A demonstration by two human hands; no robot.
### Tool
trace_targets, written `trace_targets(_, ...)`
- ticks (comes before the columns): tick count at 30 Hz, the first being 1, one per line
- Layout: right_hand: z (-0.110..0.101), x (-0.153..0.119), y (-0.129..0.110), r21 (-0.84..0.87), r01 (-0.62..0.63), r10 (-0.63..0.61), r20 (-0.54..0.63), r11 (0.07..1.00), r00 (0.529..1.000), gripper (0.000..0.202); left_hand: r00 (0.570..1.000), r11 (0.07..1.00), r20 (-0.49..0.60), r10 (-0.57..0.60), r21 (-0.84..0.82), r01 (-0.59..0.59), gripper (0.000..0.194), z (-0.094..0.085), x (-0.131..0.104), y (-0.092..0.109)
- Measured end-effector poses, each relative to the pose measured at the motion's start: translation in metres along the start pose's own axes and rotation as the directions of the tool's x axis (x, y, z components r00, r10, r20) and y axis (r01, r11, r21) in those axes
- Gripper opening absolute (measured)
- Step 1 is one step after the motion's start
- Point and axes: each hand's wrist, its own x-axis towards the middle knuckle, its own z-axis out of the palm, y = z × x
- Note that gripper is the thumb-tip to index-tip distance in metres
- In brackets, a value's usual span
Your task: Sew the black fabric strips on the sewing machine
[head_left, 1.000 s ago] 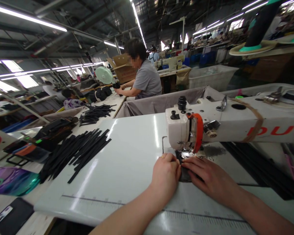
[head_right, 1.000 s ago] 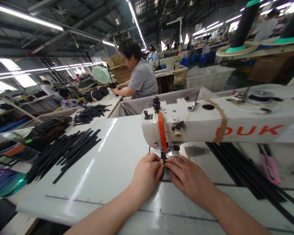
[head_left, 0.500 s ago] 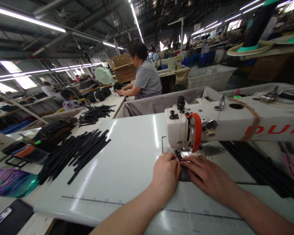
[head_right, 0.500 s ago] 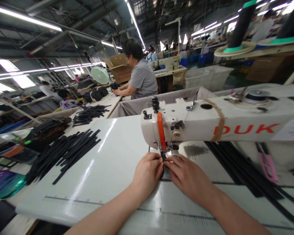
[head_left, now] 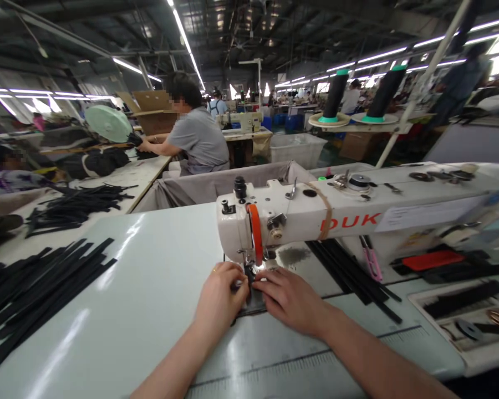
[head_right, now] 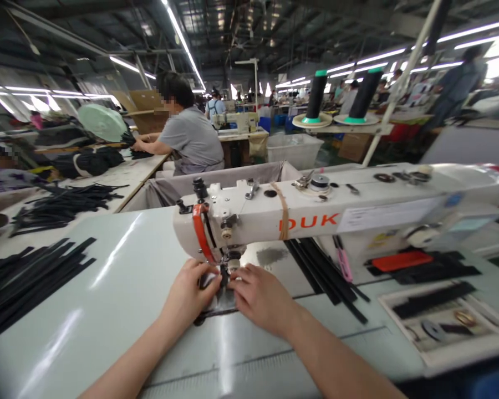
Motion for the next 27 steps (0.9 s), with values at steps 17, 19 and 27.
trace_targets(17,-0.024,-0.034,0.056,-0.326,-0.667,0.675,-0.107,0.67,0.73,0.002,0.921,0.669,-0.13,-0.366,0.651,0.358,0.031,-0.057,0.008,-0.037)
trace_targets(19,-0.028,-0.031,0.055,-0.302,-0.661,0.674,-0.076,0.687,0.735,0.006,0.936,0.678,-0.13,-0.327,0.658,0.328,0.032,-0.055,0.007,-0.026)
trace_targets(27,-0.046,-0.05,-0.012,0.235,-0.584,0.56,0.163,0.777,0.812,0.01,0.844,0.69,0.518,-0.14,-0.561,0.458,0.043,-0.007,-0.008,0.04)
